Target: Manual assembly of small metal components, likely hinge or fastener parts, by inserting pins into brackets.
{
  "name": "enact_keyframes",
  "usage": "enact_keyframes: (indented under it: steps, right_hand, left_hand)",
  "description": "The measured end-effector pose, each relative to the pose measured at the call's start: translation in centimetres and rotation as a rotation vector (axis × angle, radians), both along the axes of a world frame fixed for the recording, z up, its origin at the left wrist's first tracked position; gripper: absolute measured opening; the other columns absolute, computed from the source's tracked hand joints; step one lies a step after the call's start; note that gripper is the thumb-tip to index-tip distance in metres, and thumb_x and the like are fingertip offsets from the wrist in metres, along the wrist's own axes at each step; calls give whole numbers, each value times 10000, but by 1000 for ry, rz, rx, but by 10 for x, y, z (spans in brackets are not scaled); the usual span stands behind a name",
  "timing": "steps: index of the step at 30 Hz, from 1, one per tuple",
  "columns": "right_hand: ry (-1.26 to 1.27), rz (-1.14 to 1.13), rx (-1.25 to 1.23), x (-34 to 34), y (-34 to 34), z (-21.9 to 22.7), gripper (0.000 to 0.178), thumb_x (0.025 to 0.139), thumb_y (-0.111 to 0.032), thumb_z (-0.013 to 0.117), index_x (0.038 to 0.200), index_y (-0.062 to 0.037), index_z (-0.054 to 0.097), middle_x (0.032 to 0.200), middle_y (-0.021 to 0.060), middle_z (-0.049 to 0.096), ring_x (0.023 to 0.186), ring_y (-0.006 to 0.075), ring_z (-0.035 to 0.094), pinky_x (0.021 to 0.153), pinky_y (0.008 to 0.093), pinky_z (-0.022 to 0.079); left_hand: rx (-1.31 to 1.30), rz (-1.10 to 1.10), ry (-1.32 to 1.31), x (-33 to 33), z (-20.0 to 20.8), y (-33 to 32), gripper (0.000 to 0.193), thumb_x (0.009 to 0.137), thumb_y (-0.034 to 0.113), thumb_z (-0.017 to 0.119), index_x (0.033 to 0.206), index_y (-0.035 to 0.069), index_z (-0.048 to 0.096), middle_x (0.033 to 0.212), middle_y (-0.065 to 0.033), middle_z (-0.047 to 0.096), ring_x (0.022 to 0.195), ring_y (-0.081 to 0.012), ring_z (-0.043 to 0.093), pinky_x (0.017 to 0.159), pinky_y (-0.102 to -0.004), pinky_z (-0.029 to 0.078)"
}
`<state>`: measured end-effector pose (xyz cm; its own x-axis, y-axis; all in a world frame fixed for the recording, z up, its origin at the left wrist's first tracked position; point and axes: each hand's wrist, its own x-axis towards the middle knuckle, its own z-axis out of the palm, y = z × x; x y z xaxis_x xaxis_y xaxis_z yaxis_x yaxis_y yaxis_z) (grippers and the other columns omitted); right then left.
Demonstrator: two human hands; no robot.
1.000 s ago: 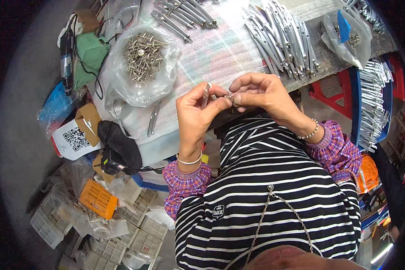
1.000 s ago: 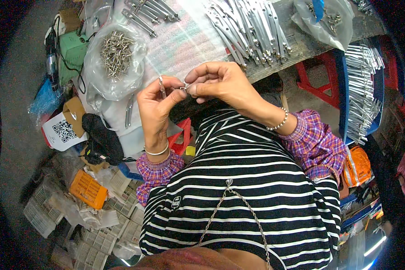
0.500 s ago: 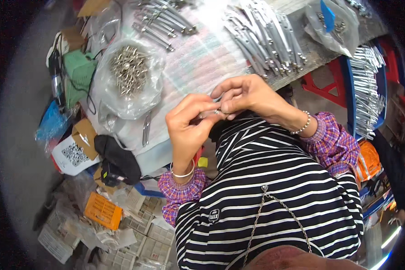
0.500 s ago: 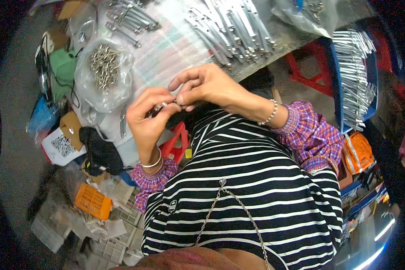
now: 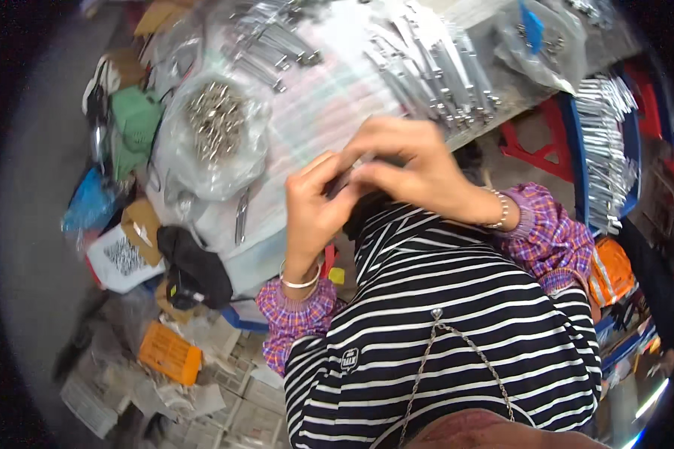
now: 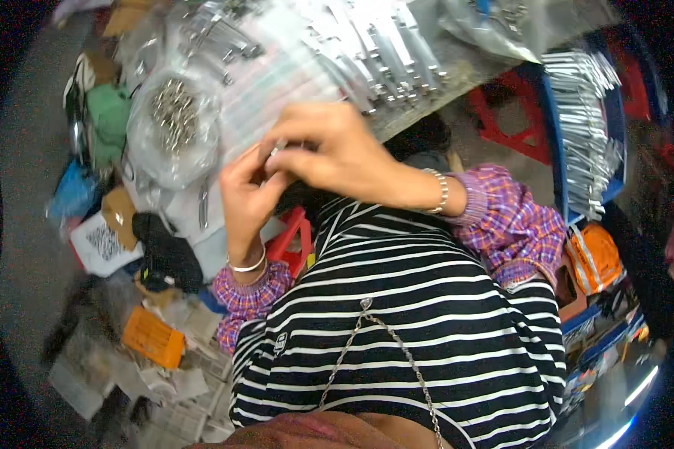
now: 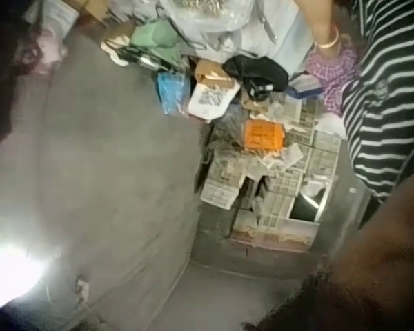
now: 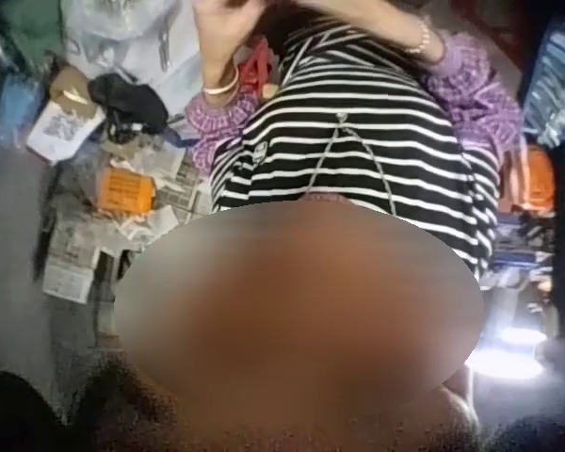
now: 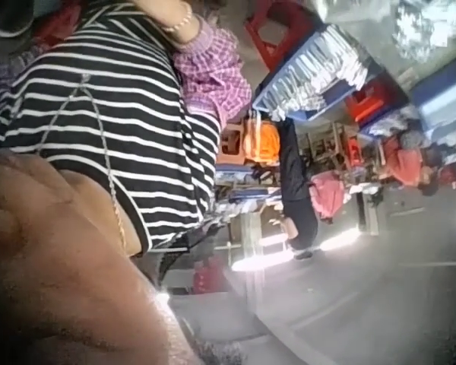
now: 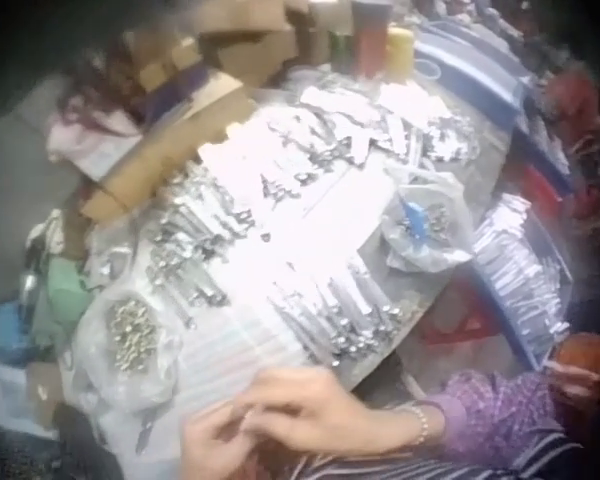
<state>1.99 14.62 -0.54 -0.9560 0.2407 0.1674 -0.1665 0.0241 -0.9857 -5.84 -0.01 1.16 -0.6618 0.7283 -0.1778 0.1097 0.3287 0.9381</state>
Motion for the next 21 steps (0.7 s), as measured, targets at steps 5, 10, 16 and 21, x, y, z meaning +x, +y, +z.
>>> enact_keyframes:
  steps: [5,10,16,21]
  right_hand:
    - [-318,-31,-768,0,25,5,286,915,-239,466,987,34,507,993,133,581,921,202,588,805,322,485]
    - [-368,-35,-1287,2,29,-16,300,926,-245,432,1113,-13,400,802,32,472,705,131,510,747,278,492]
    - [-456,33,-1149,12,15,1,387,878,-103,499,1236,-2,391,827,14,455,750,87,475,655,210,440]
    - [-364,32,-249,26,8,2,266,776,19,568,1039,6,606,875,49,551,702,106,553,636,226,459]
  left_hand:
    - [-78,-80,-100,-3,0,-11,119,681,-11,649,787,-36,602,689,-53,562,576,-81,516,527,-208,407]
    - [-61,33,-337,-6,6,-16,98,723,-39,622,820,-41,609,758,-30,595,680,-79,571,632,-194,452]
    - [12,160,-415,-15,-7,-19,108,768,26,620,863,-24,606,749,-43,606,638,-105,568,584,-210,436]
    - [93,161,-571,-19,-12,-16,127,761,54,643,859,-18,608,730,-52,605,621,-110,567,558,-214,432]
